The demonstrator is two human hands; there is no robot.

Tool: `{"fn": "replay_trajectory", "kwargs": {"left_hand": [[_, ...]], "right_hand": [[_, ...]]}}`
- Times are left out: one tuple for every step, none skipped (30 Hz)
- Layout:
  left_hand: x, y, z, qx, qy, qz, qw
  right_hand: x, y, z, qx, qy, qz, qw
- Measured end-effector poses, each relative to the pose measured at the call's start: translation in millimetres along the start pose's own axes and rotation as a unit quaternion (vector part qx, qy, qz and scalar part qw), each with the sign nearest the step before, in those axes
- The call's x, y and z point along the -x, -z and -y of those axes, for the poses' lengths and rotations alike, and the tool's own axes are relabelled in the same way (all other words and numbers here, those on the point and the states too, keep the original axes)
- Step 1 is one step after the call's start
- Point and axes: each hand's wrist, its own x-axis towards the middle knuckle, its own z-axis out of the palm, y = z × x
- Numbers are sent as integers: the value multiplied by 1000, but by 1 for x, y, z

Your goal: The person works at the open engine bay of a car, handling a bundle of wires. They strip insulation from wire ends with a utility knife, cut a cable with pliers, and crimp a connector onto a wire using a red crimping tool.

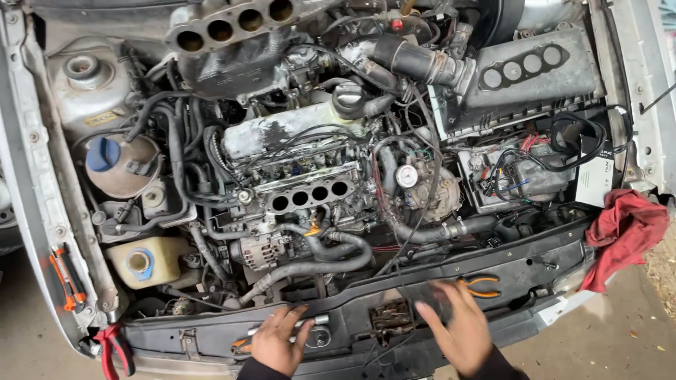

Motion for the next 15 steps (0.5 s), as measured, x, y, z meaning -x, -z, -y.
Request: {"fn": "replay_trajectory", "kwargs": {"left_hand": [[-3,-9,-15,-3,2,3,1000],[-10,-19,-28,16,9,15,1000],[-17,-28,-42,35,17,28,999],[-24,-39,-52,33,15,28,999],[-31,-48,-61,55,30,48,997],[-35,-59,-70,77,47,69,993],[-45,-67,-77,76,46,71,994],[-51,-74,-84,85,49,76,992],[-58,-80,-91,94,53,82,991],[-66,-85,-95,94,52,82,991],[-74,-90,-98,108,66,89,988],[-78,-95,-103,124,83,98,984],[-83,-96,-107,124,84,100,984],[-89,-98,-109,130,112,137,976],[-95,-99,-110,135,140,173,966]], "right_hand": [[-16,-5,-4,-3,-2,3,1000],[-35,-11,-7,41,13,20,999],[-54,-16,-11,86,28,38,995],[-71,-23,-18,83,28,37,995],[-88,-30,-24,73,28,43,996],[-103,-38,-32,64,27,49,996],[-117,-46,-41,63,26,49,996],[-128,-54,-50,54,43,57,996],[-140,-64,-58,44,59,65,995],[-151,-72,-63,44,59,64,995],[-162,-82,-68,41,42,77,995],[-170,-90,-73,39,23,91,995],[-179,-96,-73,40,21,93,995],[-191,-103,-72,42,-12,108,993],[-203,-111,-71,45,-45,123,990]]}}
